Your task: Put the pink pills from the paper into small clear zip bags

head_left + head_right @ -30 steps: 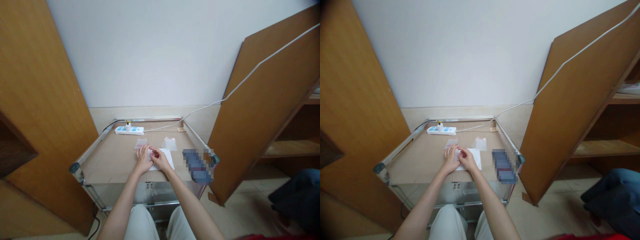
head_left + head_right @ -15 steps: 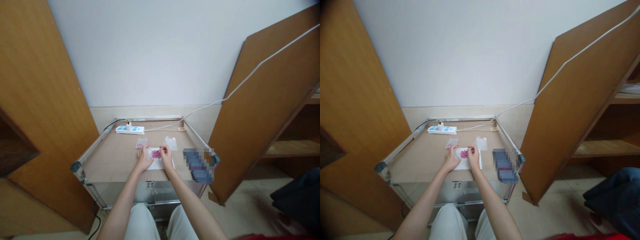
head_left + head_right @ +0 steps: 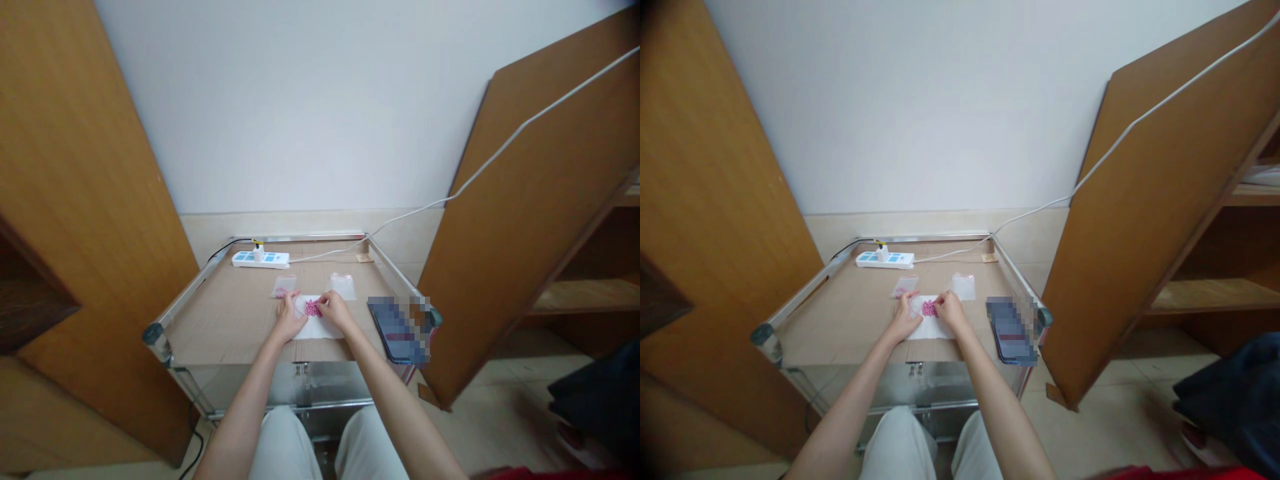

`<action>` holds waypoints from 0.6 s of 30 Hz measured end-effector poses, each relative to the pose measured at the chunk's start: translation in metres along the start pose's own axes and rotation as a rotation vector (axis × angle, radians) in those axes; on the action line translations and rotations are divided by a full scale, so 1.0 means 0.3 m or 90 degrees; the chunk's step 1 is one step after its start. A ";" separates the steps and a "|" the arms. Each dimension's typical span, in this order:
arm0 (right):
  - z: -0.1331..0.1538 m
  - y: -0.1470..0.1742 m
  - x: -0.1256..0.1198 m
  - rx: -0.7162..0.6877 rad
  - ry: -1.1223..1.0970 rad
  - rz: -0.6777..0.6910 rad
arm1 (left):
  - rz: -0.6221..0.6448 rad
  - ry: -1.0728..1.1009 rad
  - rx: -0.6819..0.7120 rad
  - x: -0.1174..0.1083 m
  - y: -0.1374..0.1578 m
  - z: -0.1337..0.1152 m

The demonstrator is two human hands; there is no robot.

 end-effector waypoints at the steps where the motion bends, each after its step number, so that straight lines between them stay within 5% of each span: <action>1: 0.005 -0.002 -0.001 -0.008 0.029 0.003 | 0.001 0.007 -0.002 0.000 0.000 0.001; 18: 0.006 -0.051 0.049 0.002 0.198 0.113 | 0.007 0.017 -0.011 -0.001 -0.001 -0.008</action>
Point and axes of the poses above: each hand's wrist, its own y-axis away from the middle knuckle, its own x-axis out of the palm, z = x × y, the point moved 4 cm from there along -y, towards the middle knuckle, and after that the axes turned 11 degrees about y, right-handed, at the moved point
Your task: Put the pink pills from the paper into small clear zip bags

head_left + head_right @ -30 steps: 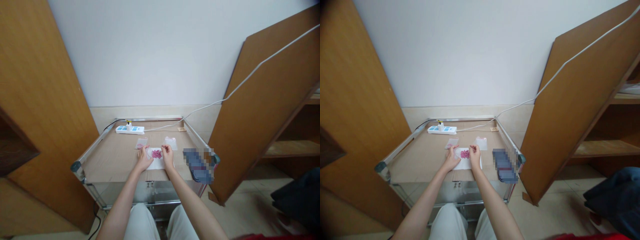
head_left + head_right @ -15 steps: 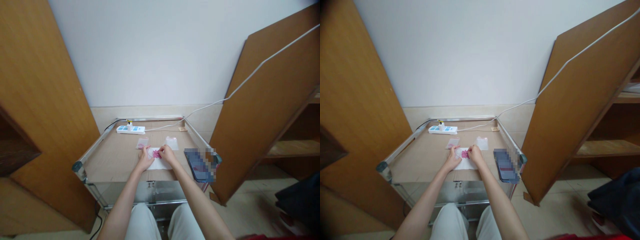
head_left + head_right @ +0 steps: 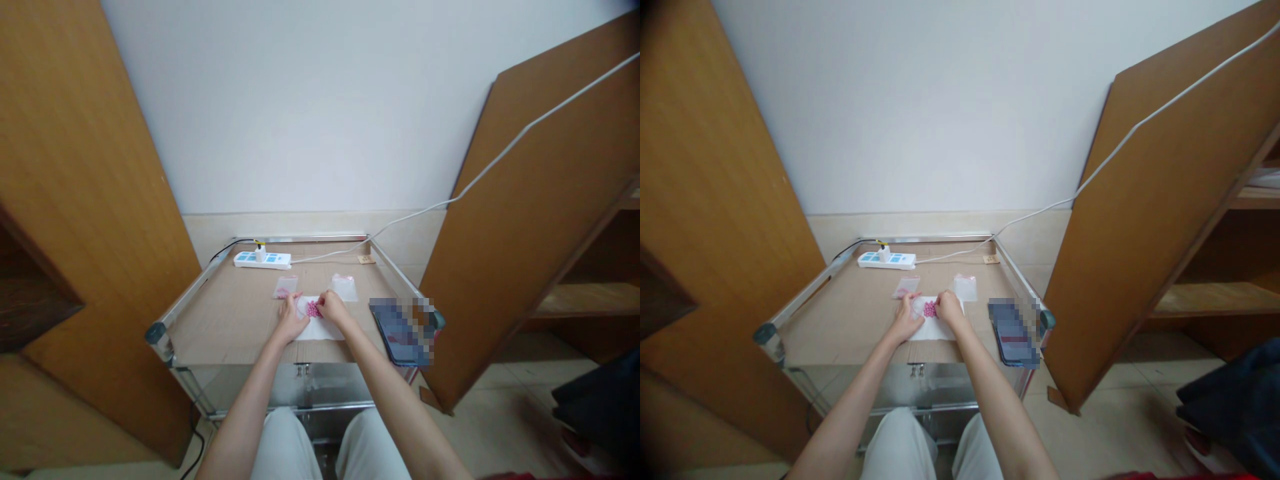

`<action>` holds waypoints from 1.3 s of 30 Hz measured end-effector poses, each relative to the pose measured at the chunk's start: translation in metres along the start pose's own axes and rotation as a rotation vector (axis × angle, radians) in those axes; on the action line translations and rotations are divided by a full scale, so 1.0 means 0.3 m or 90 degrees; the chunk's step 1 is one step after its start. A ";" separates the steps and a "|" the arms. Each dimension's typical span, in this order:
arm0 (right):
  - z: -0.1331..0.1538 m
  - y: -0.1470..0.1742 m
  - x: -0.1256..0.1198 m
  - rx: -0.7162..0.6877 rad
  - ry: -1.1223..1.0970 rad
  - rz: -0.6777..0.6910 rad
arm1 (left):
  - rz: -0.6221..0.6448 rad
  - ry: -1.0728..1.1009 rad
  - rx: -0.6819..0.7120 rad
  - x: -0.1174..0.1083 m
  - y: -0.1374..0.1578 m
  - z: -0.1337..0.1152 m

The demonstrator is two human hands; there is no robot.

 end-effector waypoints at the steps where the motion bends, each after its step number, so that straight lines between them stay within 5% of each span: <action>1: -0.001 -0.003 0.004 0.004 0.003 0.006 | 0.002 -0.006 -0.001 0.000 0.000 -0.002; 14: 0.009 0.004 -0.077 0.031 -0.072 -0.048 | 0.005 -0.017 -0.001 -0.001 -0.002 0.002; 27: 0.124 0.019 -0.091 -0.107 -0.192 0.051 | 0.002 0.014 0.002 0.003 -0.003 0.008; 39: 0.039 0.034 -0.133 -0.056 -0.106 -0.023 | 0.001 0.062 0.000 0.002 -0.005 0.008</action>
Point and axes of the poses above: each hand's wrist, its own y-axis away from the middle knuckle, its own x-axis out of the palm, z = x × y, the point moved 4 cm from there along -y, towards the middle knuckle, and after that the axes turned 11 degrees about y, right-handed, at the moved point
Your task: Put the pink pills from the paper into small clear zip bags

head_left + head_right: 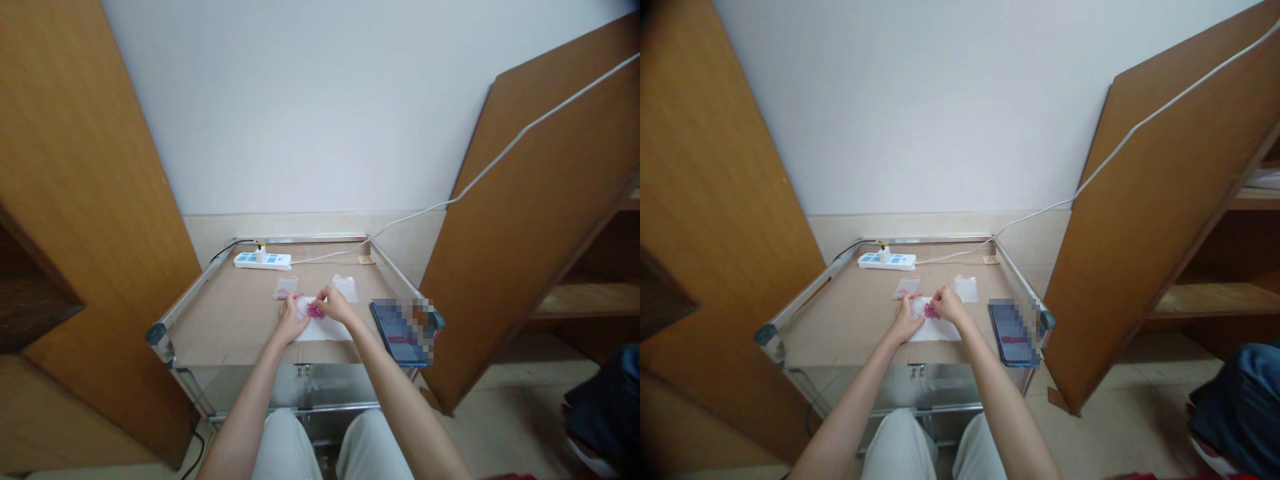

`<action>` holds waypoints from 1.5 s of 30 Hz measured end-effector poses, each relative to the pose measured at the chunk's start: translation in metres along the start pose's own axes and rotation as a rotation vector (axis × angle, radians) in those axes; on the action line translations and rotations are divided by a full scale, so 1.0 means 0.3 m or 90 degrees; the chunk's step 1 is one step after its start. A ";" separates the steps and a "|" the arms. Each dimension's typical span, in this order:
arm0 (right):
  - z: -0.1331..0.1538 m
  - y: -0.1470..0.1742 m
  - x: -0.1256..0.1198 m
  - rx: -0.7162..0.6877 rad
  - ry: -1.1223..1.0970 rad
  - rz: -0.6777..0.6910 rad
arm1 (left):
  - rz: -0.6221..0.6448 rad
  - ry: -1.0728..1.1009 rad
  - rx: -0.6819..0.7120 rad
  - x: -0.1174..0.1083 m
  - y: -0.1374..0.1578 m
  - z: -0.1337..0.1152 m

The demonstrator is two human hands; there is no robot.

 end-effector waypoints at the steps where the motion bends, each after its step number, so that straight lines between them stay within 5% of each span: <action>1: -0.012 0.005 0.002 0.010 0.031 0.008 | -0.003 0.003 -0.003 -0.001 0.000 -0.001; 6: -0.043 0.034 0.033 0.015 0.137 0.094 | -0.008 -0.001 -0.004 -0.001 0.001 -0.007; 19: -0.025 0.052 0.052 0.034 0.177 0.088 | -0.003 0.001 -0.002 0.000 0.001 0.000; 26: 0.001 0.017 0.003 0.034 0.075 0.058 | -0.006 0.047 0.013 0.009 -0.005 0.017; 35: 0.102 0.005 -0.019 -0.121 -0.125 -0.020 | -0.006 0.097 0.011 0.013 -0.011 0.016; 40: 0.028 0.014 -0.024 0.000 -0.026 -0.029 | -0.004 0.119 0.006 0.016 -0.007 0.013; 45: -0.046 0.032 0.028 0.051 0.127 0.100 | -0.003 0.111 0.007 0.013 -0.006 0.016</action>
Point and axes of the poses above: each hand's wrist, its own y-axis away from the middle knuckle, its own x-axis out of the palm, z = x × y, the point moved 4 cm from there along -y, towards the middle knuckle, and after that the axes turned 11 degrees about y, right-handed, at the moved point
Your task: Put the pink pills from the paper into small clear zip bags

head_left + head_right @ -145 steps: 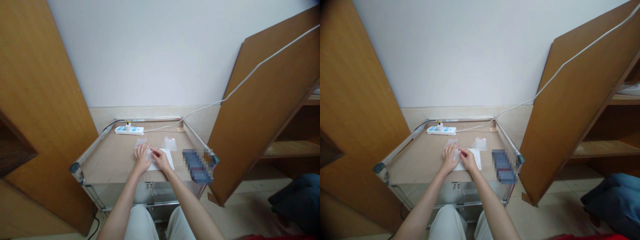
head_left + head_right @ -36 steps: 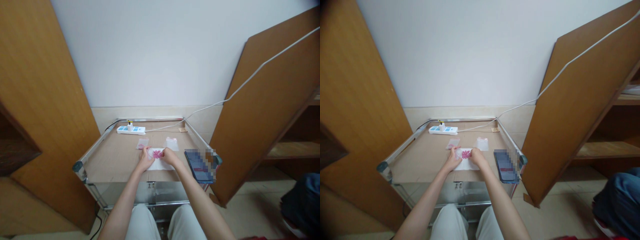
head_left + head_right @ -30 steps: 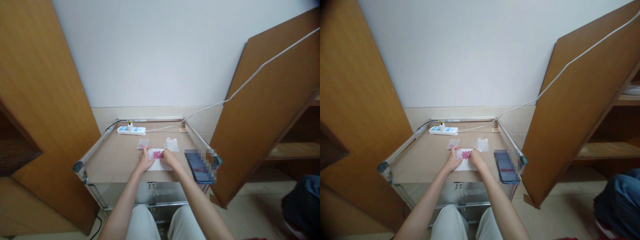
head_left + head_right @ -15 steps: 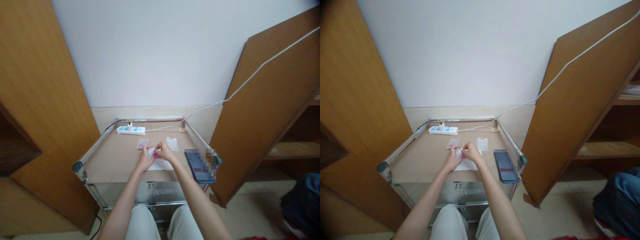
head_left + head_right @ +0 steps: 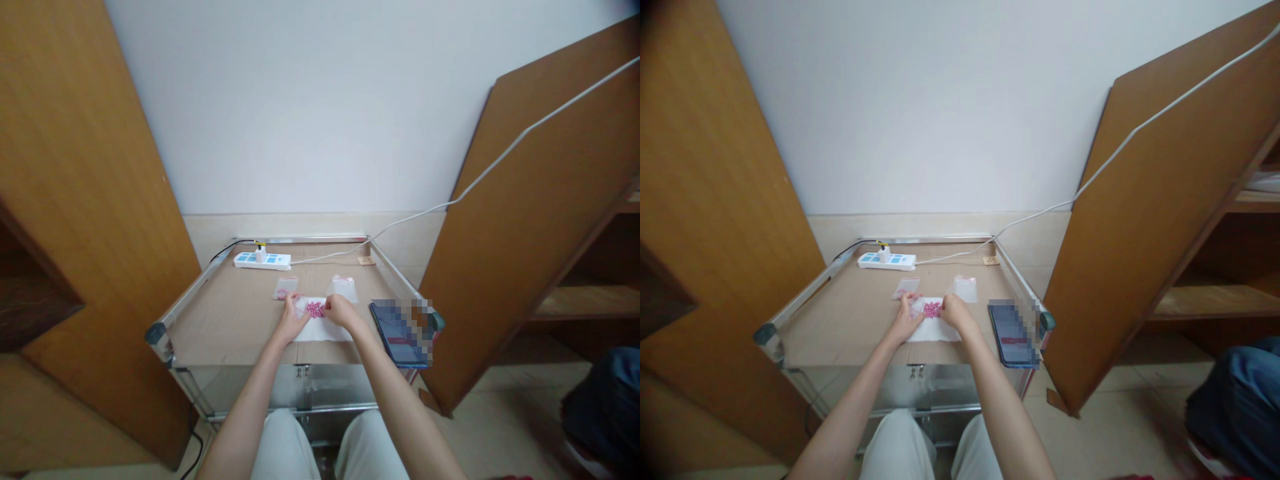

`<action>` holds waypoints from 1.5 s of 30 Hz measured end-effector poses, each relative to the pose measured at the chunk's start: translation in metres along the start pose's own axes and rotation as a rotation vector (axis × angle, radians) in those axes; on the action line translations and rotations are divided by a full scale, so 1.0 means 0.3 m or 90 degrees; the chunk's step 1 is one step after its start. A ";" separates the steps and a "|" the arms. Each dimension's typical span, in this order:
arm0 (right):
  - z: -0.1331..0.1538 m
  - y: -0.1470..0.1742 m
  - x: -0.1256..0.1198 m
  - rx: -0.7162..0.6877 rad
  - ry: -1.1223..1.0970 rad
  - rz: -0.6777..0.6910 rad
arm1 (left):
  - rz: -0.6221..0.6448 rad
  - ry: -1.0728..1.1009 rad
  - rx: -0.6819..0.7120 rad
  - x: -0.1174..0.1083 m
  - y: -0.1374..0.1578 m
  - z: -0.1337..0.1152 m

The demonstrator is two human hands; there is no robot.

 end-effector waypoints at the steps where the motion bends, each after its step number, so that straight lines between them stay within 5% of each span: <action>1: -0.004 0.002 0.010 -0.003 0.010 0.011 | 0.000 0.001 -0.002 0.000 0.000 0.001; 23: -0.010 0.016 0.023 0.015 -0.018 -0.009 | -0.003 0.109 -0.062 -0.012 -0.007 0.029; 28: -0.002 0.009 -0.013 0.007 -0.138 -0.124 | 0.010 0.097 -0.050 -0.005 -0.005 0.051; 34: 0.077 0.038 -0.021 -0.108 -0.296 -0.339 | 0.015 0.088 -0.025 0.004 -0.008 0.064; 41: 0.125 0.045 0.001 -0.196 -0.303 -0.319 | 0.022 0.069 -0.009 0.005 -0.006 0.044; 45: 0.062 0.023 -0.006 -0.147 -0.310 -0.324 | 0.011 0.069 -0.032 0.004 -0.007 0.058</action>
Point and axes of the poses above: each hand's wrist, its own y-axis away from the middle knuckle, its own x-axis out of the palm, z = x × y, the point moved 4 cm from there along -y, towards the middle knuckle, and after that the axes turned 11 degrees about y, right-handed, at the moved point
